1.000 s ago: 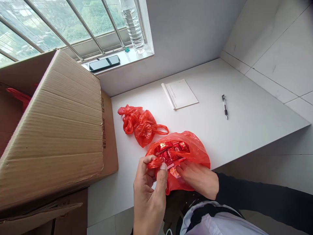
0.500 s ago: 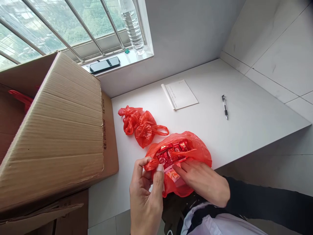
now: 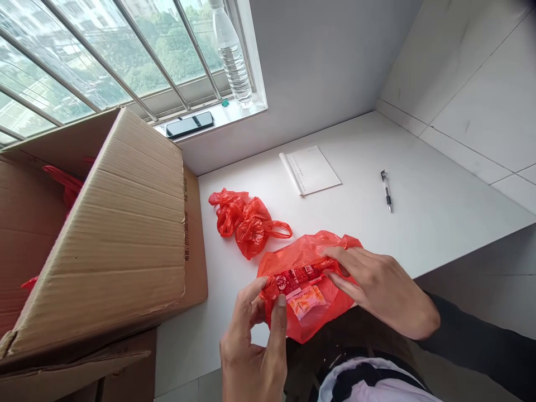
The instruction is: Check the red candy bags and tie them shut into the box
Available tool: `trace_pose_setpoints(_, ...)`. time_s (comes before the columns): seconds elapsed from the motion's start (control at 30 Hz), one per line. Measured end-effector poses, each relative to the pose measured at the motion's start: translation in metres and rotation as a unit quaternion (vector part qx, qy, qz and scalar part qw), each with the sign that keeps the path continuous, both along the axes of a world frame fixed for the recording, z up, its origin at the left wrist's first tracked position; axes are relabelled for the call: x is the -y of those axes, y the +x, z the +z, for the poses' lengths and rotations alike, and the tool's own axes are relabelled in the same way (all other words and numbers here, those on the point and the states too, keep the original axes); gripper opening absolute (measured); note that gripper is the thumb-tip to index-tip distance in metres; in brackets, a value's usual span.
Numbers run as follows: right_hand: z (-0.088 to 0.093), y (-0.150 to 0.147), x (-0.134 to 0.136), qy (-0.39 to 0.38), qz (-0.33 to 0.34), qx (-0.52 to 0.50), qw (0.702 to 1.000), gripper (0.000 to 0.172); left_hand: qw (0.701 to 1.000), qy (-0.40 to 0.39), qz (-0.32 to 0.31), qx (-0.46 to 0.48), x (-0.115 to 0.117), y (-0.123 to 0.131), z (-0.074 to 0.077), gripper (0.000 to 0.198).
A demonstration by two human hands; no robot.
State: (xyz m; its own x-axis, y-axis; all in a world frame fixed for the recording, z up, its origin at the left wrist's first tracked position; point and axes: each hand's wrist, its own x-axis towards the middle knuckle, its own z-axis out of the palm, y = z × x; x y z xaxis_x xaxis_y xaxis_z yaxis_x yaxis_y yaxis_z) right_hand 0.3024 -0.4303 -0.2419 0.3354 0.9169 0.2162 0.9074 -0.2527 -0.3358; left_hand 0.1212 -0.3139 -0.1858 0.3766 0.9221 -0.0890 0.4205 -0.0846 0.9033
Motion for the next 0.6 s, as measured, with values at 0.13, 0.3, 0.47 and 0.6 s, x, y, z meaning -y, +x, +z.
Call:
trace_pose_setpoints(0.13, 0.010, 0.008, 0.005, 0.082, -0.003, -0.025, 0.996, 0.026, 0.995, 0.102, 0.017, 0.006, 0.001, -0.005, -0.004, 0.022)
trace_pose_setpoints(0.3, 0.027, 0.015, 0.013, 0.143, -0.008, -0.057, 0.988, 0.029, 0.989, 0.126, 0.078, 0.016, 0.007, -0.005, 0.000, 0.025)
trace_pose_setpoints(0.47, 0.039, 0.015, 0.020, 0.193, -0.029, -0.120, 0.973, 0.016, 0.992, 0.002, 0.124, 0.002, 0.010, 0.004, 0.014, 0.057)
trace_pose_setpoints(0.6, 0.046, 0.014, 0.026, 0.186, -0.045, -0.177, 0.965, 0.013, 0.994, 0.017, 0.098, -0.034, 0.007, -0.001, 0.016, 0.053)
